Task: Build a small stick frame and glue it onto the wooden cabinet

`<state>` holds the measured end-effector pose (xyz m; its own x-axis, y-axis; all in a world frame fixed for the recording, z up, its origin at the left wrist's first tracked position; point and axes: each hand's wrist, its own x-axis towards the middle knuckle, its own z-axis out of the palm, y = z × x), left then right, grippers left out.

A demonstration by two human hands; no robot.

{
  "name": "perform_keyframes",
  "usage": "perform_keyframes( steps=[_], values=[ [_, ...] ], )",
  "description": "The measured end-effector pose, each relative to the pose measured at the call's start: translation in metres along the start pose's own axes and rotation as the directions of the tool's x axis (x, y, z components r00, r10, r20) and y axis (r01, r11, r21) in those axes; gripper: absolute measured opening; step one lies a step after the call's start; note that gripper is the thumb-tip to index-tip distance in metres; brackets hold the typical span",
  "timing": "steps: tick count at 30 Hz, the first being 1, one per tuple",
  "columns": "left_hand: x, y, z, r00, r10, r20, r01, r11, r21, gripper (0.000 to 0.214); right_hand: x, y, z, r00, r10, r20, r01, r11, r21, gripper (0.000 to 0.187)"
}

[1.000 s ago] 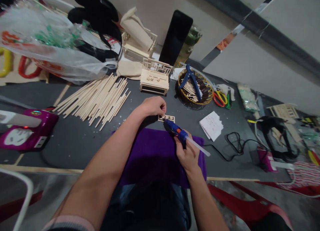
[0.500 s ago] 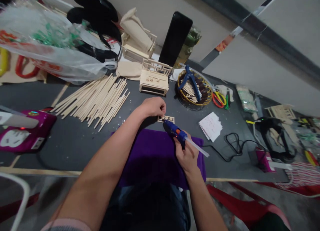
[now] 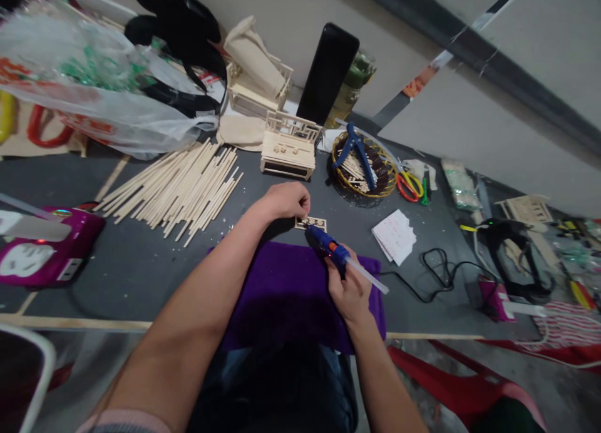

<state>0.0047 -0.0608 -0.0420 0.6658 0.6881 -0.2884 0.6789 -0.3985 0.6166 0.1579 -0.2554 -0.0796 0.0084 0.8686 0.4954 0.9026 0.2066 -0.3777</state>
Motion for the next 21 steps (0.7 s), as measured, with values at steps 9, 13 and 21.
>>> perform_keyframes(
  steps=[9,13,21],
  values=[
    [0.0002,-0.0008,0.0,1.0,0.012,-0.004,-0.012,1.0,-0.001,0.014,-0.0018,0.0006,-0.0002,0.999,0.033,0.026,-0.033,0.999,-0.018,0.024],
    [0.0003,-0.0006,-0.0001,1.0,0.0,0.003,0.0,1.0,-0.003,0.014,-0.0022,0.0011,-0.0005,1.0,0.027,0.012,-0.027,1.0,-0.016,0.025],
    [-0.0001,-0.0001,-0.0008,1.0,-0.007,0.0,0.007,1.0,0.009,0.013,-0.0041,0.0036,0.0004,0.999,0.039,0.0,-0.039,0.998,-0.052,0.025]
  ],
)
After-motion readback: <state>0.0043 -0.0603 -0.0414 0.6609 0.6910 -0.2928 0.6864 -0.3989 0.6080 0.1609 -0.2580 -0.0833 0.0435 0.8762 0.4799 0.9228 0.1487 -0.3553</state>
